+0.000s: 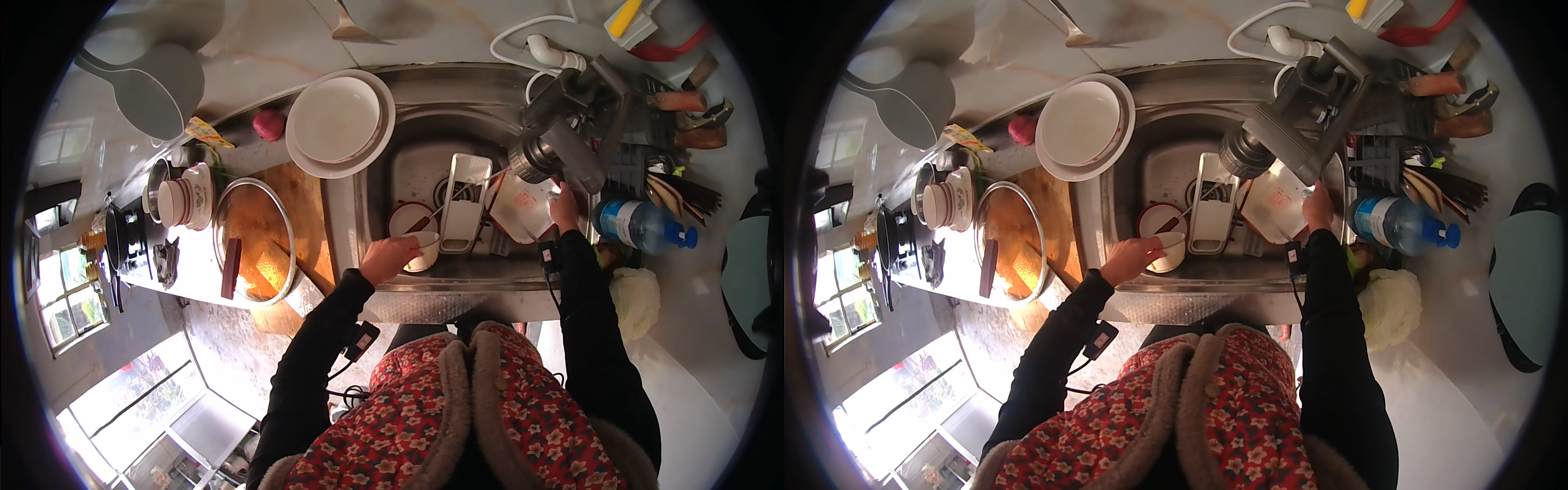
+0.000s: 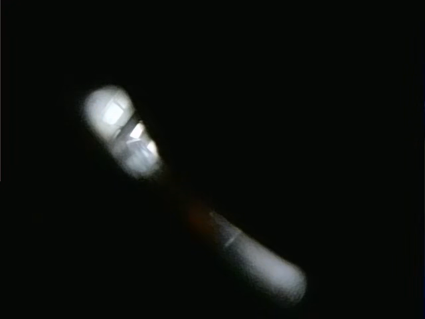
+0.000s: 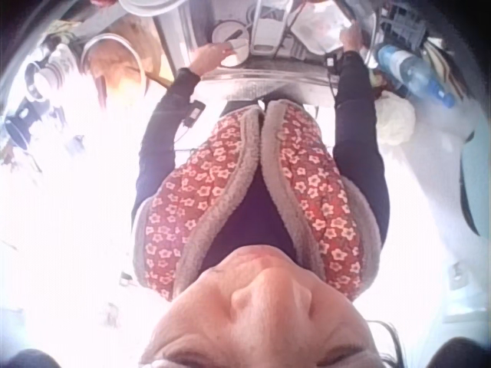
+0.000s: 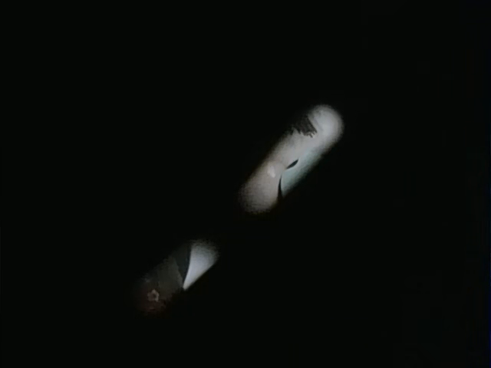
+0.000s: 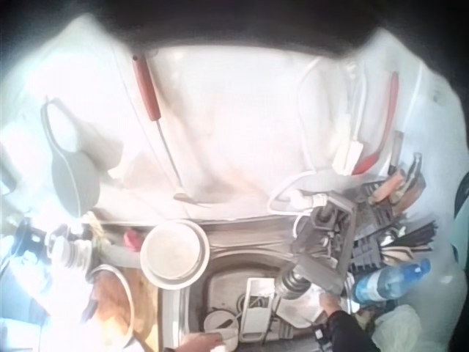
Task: The person washes a small bowl, a square plate, a round plate, a rectangular plate, a grater, and a ladle in a kitchen sink using a sponge and running water. Each item is scrubbed and rinsed, then placed on the counter or back in the sink.
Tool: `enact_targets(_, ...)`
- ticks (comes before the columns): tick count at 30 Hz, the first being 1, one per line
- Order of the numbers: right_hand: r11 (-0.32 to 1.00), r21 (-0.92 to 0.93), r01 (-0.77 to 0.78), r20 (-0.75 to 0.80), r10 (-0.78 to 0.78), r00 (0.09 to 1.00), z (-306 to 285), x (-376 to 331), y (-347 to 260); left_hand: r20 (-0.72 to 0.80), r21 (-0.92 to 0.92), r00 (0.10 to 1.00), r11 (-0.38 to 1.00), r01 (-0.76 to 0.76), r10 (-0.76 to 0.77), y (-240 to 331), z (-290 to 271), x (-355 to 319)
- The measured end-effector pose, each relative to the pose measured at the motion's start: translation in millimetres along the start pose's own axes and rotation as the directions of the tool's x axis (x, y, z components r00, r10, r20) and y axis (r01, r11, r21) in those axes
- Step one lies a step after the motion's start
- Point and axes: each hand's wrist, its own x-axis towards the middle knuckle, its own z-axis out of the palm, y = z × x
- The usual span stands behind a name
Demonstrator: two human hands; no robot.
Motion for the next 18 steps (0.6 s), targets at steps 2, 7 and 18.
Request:
enact_targets(2, 1.0, -0.005, -0.001, 0.063, 0.001, 0.998, -1.2, -1.8, 0.6, 0.013, 0.004, 1.0, 1.0, 0.003, -0.003, -0.8, 7.8, 1.8)
enact_targets(7, 0.973, -0.201, 0.11, 0.062, -0.1, 0.993, -7.9, -5.3, -3.4, -0.06, 0.27, 0.974, 0.943, -0.194, 0.218, -4.7, 25.1, 9.1)
enact_targets(18, 0.991, -0.128, 0.034, 0.237, -0.003, 0.972, 0.9, -7.2, 10.9, 0.165, 0.638, 0.962, 0.72, -0.271, 0.216, -18.3, 35.5, -4.4)
